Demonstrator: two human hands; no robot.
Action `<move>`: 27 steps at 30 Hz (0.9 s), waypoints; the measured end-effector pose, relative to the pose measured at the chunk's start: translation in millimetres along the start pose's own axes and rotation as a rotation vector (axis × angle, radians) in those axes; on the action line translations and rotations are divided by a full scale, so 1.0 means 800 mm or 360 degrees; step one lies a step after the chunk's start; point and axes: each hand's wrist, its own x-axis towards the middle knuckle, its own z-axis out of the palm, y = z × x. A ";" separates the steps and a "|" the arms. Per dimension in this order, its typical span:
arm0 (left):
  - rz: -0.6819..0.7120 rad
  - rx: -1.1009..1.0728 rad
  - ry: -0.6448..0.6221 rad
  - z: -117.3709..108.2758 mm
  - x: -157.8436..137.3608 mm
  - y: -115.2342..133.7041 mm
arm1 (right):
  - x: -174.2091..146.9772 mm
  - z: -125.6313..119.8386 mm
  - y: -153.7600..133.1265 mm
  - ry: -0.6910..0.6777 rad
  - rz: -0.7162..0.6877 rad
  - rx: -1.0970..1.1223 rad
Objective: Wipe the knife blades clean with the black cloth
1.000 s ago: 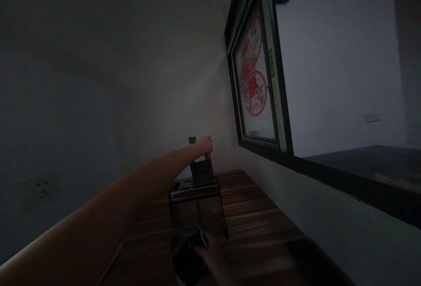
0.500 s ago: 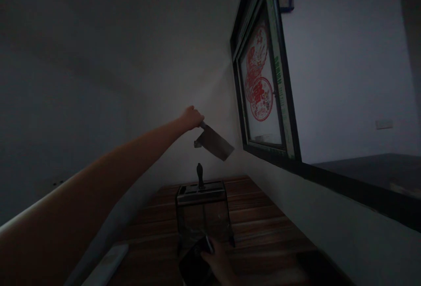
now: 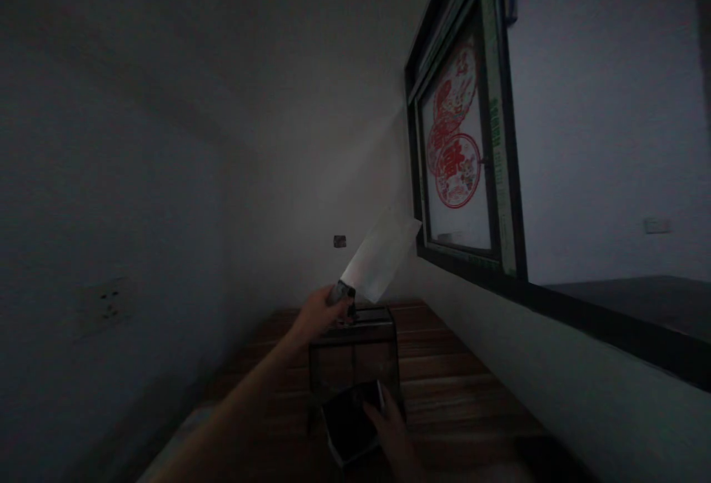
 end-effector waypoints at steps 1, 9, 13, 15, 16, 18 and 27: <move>-0.0059 -0.0248 -0.0040 0.021 -0.026 -0.012 | -0.001 -0.002 -0.006 0.0030 0.0023 0.0039; -0.0495 -0.0984 0.0072 0.118 -0.193 -0.088 | -0.031 -0.011 -0.082 0.0133 0.0164 0.0398; -0.0485 -0.0879 0.0216 0.118 -0.213 -0.112 | -0.035 -0.014 -0.094 0.0142 0.0263 0.0567; -0.0551 -0.0846 0.0234 0.120 -0.215 -0.119 | -0.032 -0.017 -0.095 0.0191 0.0239 0.0550; -0.0592 -0.0842 0.0256 0.122 -0.216 -0.122 | -0.031 -0.019 -0.095 0.0227 0.0224 0.0528; -0.0653 -0.0842 0.0312 0.127 -0.215 -0.126 | -0.027 -0.023 -0.094 0.0286 0.0217 0.0475; -0.0677 -0.0846 0.0426 0.141 -0.187 -0.149 | -0.009 -0.046 -0.074 0.0564 -0.0116 0.0100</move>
